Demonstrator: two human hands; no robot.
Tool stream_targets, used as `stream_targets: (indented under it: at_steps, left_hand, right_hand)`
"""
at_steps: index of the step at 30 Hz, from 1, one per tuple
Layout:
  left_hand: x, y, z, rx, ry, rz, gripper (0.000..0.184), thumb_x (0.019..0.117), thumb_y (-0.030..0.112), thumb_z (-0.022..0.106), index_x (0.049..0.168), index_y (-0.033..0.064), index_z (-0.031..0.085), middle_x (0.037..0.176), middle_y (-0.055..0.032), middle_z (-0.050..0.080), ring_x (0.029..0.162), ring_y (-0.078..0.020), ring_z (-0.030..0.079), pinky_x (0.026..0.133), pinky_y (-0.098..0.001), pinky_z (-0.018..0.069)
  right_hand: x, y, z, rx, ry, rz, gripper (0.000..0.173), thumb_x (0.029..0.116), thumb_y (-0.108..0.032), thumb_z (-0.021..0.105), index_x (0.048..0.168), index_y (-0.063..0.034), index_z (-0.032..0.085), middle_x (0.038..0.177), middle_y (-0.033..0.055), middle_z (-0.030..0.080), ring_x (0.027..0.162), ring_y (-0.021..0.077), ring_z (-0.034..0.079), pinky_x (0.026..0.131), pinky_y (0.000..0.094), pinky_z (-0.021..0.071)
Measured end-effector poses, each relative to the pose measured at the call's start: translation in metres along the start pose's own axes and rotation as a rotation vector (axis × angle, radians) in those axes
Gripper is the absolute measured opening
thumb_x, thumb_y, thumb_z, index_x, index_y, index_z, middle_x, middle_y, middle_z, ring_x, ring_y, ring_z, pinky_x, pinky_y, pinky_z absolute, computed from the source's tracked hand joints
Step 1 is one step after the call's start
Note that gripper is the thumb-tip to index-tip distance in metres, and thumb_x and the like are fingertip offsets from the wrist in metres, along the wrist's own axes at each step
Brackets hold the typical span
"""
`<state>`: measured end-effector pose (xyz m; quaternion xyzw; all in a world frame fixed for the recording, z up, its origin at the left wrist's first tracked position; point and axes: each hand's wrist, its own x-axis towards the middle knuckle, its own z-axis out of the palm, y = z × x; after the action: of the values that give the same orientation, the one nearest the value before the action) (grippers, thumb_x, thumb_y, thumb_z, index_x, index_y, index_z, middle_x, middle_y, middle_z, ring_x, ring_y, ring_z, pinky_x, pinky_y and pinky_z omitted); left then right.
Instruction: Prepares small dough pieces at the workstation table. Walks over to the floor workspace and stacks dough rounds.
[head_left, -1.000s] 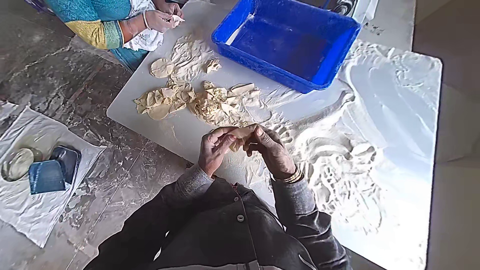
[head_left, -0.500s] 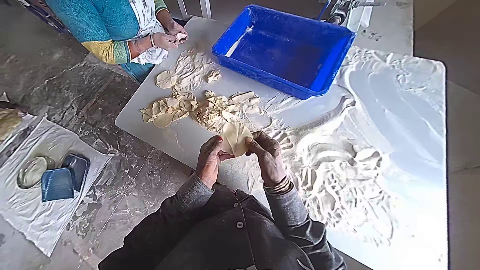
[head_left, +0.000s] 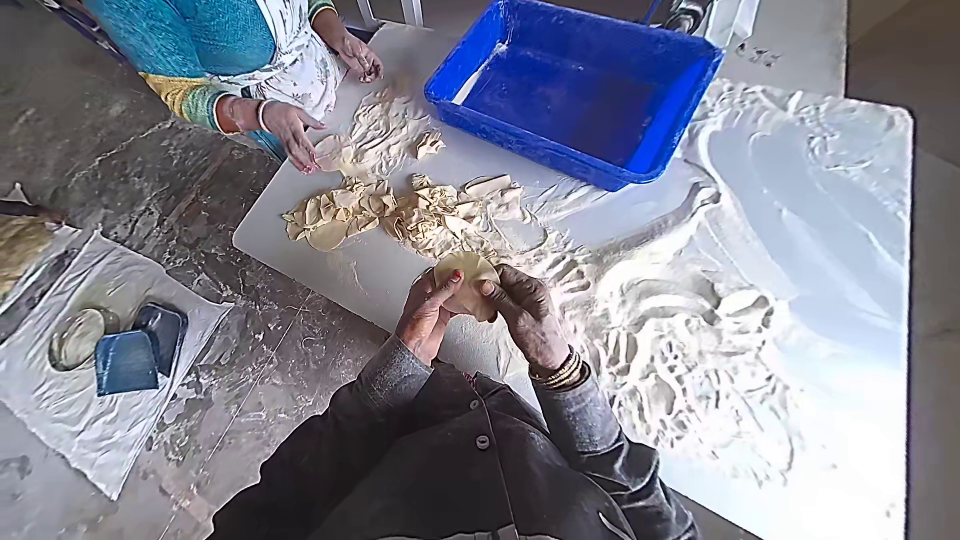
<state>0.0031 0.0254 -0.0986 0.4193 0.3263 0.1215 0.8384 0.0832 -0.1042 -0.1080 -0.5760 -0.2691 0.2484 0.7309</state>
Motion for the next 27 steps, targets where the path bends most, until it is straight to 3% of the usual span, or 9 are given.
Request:
stream_targets:
  at_steps: [3, 5, 8, 10, 13, 15, 19, 23, 27]
  left_hand:
    - [0.003, 0.001, -0.004, -0.044, 0.093, -0.005, 0.028, 0.1105, 0.016, 0.039, 0.122, 0.0001, 0.059, 0.105, -0.013, 0.069, 0.092, -0.021, 0.071, 0.081, -0.0376, 0.0611]
    - [0.001, 0.0, -0.008, -0.01, 0.123, 0.053, 0.029, 0.1109, 0.016, 0.037, 0.114, 0.0002, 0.062, 0.095, -0.0099, 0.071, 0.085, -0.017, 0.072, 0.076, -0.0331, 0.0618]
    - [0.003, -0.002, -0.022, 0.109, 0.152, 0.187, 0.021, 0.1076, 0.009, 0.045, 0.105, -0.0002, 0.064, 0.085, -0.0073, 0.071, 0.072, -0.0118, 0.07, 0.061, -0.0256, 0.0597]
    - [0.011, -0.009, -0.045, 0.307, 0.186, 0.254, 0.016, 0.1023, 0.007, 0.055, 0.113, -0.0015, 0.063, 0.094, -0.0072, 0.069, 0.082, -0.0111, 0.067, 0.072, -0.0266, 0.0567]
    - [0.024, -0.023, -0.096, 0.632, 0.214, 0.268, 0.046, 0.0974, 0.02, 0.06, 0.137, -0.0044, 0.053, 0.132, -0.0203, 0.059, 0.116, -0.0252, 0.062, 0.093, -0.0397, 0.0549]
    - [0.022, -0.026, -0.121, 0.711, 0.247, 0.297, 0.051, 0.097, 0.021, 0.057, 0.14, -0.0058, 0.05, 0.141, -0.0249, 0.053, 0.127, -0.031, 0.056, 0.098, -0.0435, 0.0522]
    - [0.015, -0.027, -0.141, 0.739, 0.287, 0.329, 0.051, 0.0965, 0.023, 0.056, 0.138, -0.0065, 0.052, 0.143, -0.0253, 0.053, 0.132, -0.0285, 0.053, 0.103, -0.0397, 0.0487]
    - [0.015, -0.028, -0.131, 0.687, 0.25, 0.308, 0.05, 0.0968, 0.022, 0.055, 0.137, -0.0079, 0.053, 0.142, -0.0254, 0.053, 0.13, -0.0278, 0.054, 0.103, -0.0389, 0.0489]
    - [0.013, -0.022, -0.118, 0.642, 0.213, 0.297, 0.045, 0.0966, 0.018, 0.055, 0.133, -0.0078, 0.056, 0.138, -0.0231, 0.057, 0.126, -0.0241, 0.057, 0.1, -0.0358, 0.0511]
  right_hand:
    - [0.001, 0.002, -0.001, -0.02, 0.021, 0.019, 0.013, 0.1016, -0.006, 0.054, 0.096, -0.0048, 0.065, 0.077, -0.0049, 0.069, 0.065, 0.0016, 0.064, 0.059, 0.0188, 0.054]
    - [0.001, 0.005, 0.001, -0.007, 0.009, 0.035, 0.012, 0.1013, -0.006, 0.054, 0.095, -0.0053, 0.065, 0.077, -0.0055, 0.068, 0.064, 0.0009, 0.063, 0.058, 0.018, 0.0527]
    - [0.004, 0.013, 0.006, -0.031, -0.028, 0.066, 0.012, 0.1012, -0.007, 0.055, 0.095, -0.0048, 0.065, 0.075, -0.0056, 0.067, 0.061, 0.0006, 0.061, 0.056, 0.0177, 0.0517]
    - [0.009, 0.026, 0.003, -0.275, -0.066, 0.15, 0.015, 0.1006, -0.015, 0.057, 0.098, -0.0041, 0.067, 0.076, -0.0018, 0.067, 0.063, 0.0044, 0.063, 0.059, 0.0222, 0.0538]
    - [0.024, 0.038, -0.012, -0.739, -0.13, 0.389, 0.036, 0.1021, -0.022, 0.058, 0.13, -0.0007, 0.063, 0.117, 0.016, 0.07, 0.101, 0.0251, 0.07, 0.092, 0.0424, 0.055]
    - [0.036, 0.043, -0.023, -0.877, -0.046, 0.4, 0.036, 0.1026, -0.021, 0.058, 0.133, -0.0015, 0.062, 0.125, 0.0189, 0.067, 0.11, 0.0309, 0.068, 0.098, 0.0473, 0.0525]
    - [0.089, 0.048, -0.049, -1.068, 0.136, 0.258, 0.033, 0.1025, -0.012, 0.057, 0.134, -0.0014, 0.061, 0.135, 0.0243, 0.061, 0.127, 0.045, 0.055, 0.107, 0.0609, 0.0435]
    - [0.154, 0.078, -0.075, -1.26, 0.064, 0.214, 0.046, 0.0991, -0.015, 0.064, 0.142, -0.0009, 0.056, 0.146, 0.0255, 0.052, 0.14, 0.0471, 0.043, 0.111, 0.0648, 0.0356]
    - [0.173, 0.083, -0.08, -1.361, -0.015, 0.257, 0.027, 0.0985, -0.017, 0.063, 0.119, -0.0004, 0.068, 0.127, 0.0253, 0.064, 0.125, 0.0466, 0.054, 0.105, 0.0654, 0.0389]
